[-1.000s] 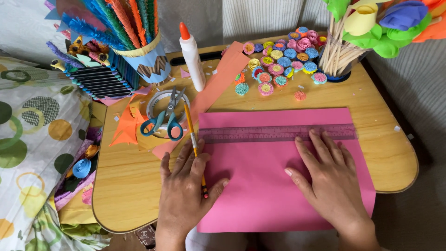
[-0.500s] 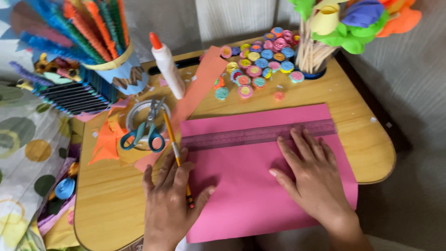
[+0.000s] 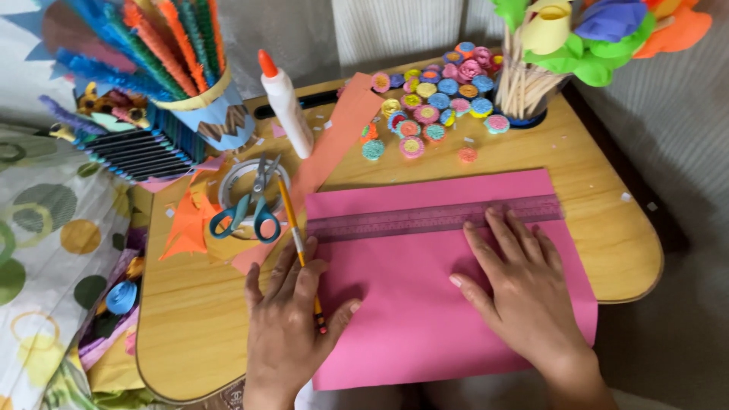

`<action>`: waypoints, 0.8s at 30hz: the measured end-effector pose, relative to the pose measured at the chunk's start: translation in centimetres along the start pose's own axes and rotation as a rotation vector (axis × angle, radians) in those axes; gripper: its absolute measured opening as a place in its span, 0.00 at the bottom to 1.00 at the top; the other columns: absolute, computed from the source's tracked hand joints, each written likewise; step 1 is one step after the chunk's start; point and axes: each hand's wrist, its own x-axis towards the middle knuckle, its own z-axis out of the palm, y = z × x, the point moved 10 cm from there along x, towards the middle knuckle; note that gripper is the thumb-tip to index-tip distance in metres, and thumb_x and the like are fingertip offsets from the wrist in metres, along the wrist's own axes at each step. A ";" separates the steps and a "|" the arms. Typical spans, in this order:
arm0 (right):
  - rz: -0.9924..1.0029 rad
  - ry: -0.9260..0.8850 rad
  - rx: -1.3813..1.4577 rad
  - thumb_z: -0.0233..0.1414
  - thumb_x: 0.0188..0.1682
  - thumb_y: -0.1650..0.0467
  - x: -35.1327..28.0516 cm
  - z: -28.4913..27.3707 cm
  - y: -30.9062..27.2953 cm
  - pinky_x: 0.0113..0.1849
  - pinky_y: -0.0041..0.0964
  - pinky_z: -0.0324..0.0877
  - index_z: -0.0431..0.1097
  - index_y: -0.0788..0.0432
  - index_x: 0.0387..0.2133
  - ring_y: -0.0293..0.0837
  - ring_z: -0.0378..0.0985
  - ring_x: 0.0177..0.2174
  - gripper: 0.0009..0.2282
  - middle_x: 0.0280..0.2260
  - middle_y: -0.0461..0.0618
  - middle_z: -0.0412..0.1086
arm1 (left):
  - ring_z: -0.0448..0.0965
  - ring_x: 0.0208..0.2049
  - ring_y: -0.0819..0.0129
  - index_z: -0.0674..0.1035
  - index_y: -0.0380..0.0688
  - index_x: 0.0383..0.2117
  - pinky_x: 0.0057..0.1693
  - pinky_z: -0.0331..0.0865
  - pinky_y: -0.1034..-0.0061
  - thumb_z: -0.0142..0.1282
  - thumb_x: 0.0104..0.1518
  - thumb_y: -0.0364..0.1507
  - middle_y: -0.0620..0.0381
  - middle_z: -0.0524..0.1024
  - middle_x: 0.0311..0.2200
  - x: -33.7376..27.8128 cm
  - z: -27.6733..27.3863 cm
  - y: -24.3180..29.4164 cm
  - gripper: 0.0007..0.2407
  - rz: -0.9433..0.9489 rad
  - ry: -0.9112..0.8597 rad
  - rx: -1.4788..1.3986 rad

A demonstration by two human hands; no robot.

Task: Mark lines on a pink sheet of paper with a ruler and pencil, then cut it with scissors.

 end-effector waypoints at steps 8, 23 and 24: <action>-0.006 -0.006 -0.009 0.47 0.47 0.50 -0.1 0.1 0.0 0.59 0.54 0.61 0.65 0.49 0.62 0.55 0.65 0.63 0.30 0.66 0.55 0.62 | 0.65 0.67 0.54 0.74 0.48 0.44 0.65 0.52 0.40 0.55 0.55 0.51 0.52 0.72 0.63 0.1 -0.2 0.0 0.22 -0.027 -0.020 -0.021; -0.008 0.009 -0.014 0.48 0.48 0.51 0.0 -0.2 -0.2 0.58 0.54 0.62 0.66 0.50 0.61 0.55 0.66 0.62 0.30 0.65 0.55 0.63 | 0.65 0.68 0.54 0.74 0.47 0.43 0.65 0.51 0.39 0.56 0.55 0.50 0.52 0.72 0.62 0.2 -0.2 0.0 0.22 -0.027 -0.025 -0.032; -0.013 0.006 -0.014 0.48 0.48 0.51 0.0 -0.3 -0.2 0.58 0.54 0.62 0.66 0.49 0.61 0.55 0.67 0.62 0.30 0.65 0.56 0.63 | 0.65 0.67 0.54 0.74 0.47 0.44 0.65 0.51 0.37 0.56 0.55 0.50 0.52 0.72 0.62 0.2 -0.2 0.0 0.22 -0.030 -0.029 -0.037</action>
